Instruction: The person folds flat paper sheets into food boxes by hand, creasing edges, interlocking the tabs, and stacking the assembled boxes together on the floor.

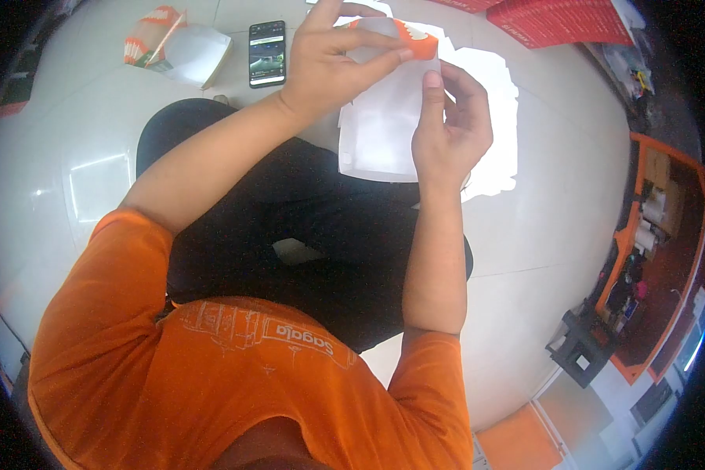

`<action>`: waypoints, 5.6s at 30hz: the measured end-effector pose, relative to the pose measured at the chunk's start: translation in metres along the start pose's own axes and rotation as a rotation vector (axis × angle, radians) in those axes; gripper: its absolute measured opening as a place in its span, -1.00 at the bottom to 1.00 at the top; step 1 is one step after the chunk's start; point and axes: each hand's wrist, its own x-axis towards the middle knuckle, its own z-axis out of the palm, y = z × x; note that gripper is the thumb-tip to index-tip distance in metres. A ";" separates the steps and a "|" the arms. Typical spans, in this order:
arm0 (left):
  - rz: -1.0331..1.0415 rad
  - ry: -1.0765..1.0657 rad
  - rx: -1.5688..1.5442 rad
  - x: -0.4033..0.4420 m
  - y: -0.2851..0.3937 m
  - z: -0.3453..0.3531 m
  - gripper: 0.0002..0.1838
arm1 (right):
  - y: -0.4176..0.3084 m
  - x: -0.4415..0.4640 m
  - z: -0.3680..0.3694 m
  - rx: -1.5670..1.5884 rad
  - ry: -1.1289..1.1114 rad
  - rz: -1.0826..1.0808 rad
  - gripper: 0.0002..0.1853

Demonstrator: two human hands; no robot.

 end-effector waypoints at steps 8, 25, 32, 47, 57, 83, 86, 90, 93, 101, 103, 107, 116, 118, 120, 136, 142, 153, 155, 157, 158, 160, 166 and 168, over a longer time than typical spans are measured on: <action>0.050 0.015 0.191 -0.025 -0.025 0.014 -0.79 | 0.002 -0.002 0.008 0.071 0.008 0.134 -0.75; 0.019 -0.148 0.209 -0.022 -0.018 0.011 -0.85 | 0.002 -0.002 0.010 0.079 0.019 0.089 -0.82; 0.029 -0.144 0.289 -0.025 -0.019 0.012 -0.84 | -0.006 -0.002 0.009 -0.003 0.012 0.028 -0.87; 0.018 -0.157 0.239 -0.027 -0.014 0.015 -0.91 | 0.006 -0.002 0.007 -0.161 0.036 -0.179 -0.88; 0.075 -0.138 0.446 -0.008 0.002 0.004 -0.75 | 0.010 0.004 -0.001 -0.073 -0.074 -0.109 -0.79; -0.271 -0.401 0.176 -0.007 -0.012 0.002 -0.65 | 0.003 0.008 -0.013 0.104 -0.215 0.224 -0.68; -0.376 -0.462 -0.081 -0.007 -0.006 0.000 -0.65 | 0.002 0.007 -0.012 0.101 -0.204 0.218 -0.71; -0.379 -0.409 -0.048 -0.010 -0.010 0.002 -0.66 | 0.004 0.007 -0.013 0.107 -0.221 0.186 -0.71; -0.421 -0.383 -0.065 -0.010 -0.012 0.003 -0.66 | 0.002 0.005 -0.012 0.135 -0.244 0.182 -0.71; -0.536 -0.376 -0.199 -0.009 -0.015 0.003 -0.71 | 0.000 0.006 -0.012 0.137 -0.248 0.164 -0.70; -0.615 -0.369 -0.230 -0.006 -0.009 0.000 -0.70 | -0.003 0.006 -0.010 0.144 -0.227 0.171 -0.70; -0.714 -0.354 -0.363 -0.008 -0.011 0.000 -0.66 | -0.004 0.004 -0.005 0.114 -0.211 0.163 -0.69; -0.640 -0.457 -0.125 -0.011 -0.012 0.003 -0.63 | 0.014 0.004 -0.006 -0.034 -0.162 0.133 -0.72; -0.434 -0.443 0.072 -0.005 -0.003 -0.005 -0.66 | 0.017 0.007 -0.008 -0.050 -0.093 0.169 -0.74; -0.181 -0.309 0.200 -0.002 -0.005 -0.009 -0.68 | 0.021 0.011 -0.013 -0.055 -0.034 0.206 -0.76; -0.295 -0.426 0.194 -0.006 -0.015 -0.002 -0.53 | 0.010 0.008 -0.009 -0.311 -0.113 0.131 -0.50; -0.325 -0.414 0.137 -0.004 -0.016 0.001 -0.46 | 0.011 0.014 -0.010 -0.413 -0.246 0.171 -0.52; -0.184 -0.259 0.719 0.014 -0.014 -0.011 -0.60 | 0.007 -0.007 -0.004 -0.417 -0.925 0.496 0.42; -0.213 -0.245 0.645 0.016 -0.008 -0.016 -0.59 | -0.002 -0.016 0.014 -0.789 -0.782 0.189 0.50; -0.189 -0.250 0.584 0.021 0.002 -0.022 -0.58 | -0.017 -0.013 0.024 -1.038 -0.689 0.094 0.57; -0.146 -0.257 0.563 0.025 0.007 -0.027 -0.57 | -0.007 -0.011 0.021 -0.947 -0.689 0.050 0.58; -0.066 -0.274 0.555 0.032 0.016 -0.041 -0.56 | 0.014 -0.005 0.014 -0.760 -0.680 -0.047 0.58; -0.168 -0.400 0.579 0.047 0.031 -0.088 -0.47 | 0.014 -0.022 0.035 -0.593 -0.772 0.086 0.29; -0.171 -0.312 0.566 0.047 0.041 -0.121 -0.42 | 0.016 -0.025 0.046 -0.685 -0.732 -0.005 0.28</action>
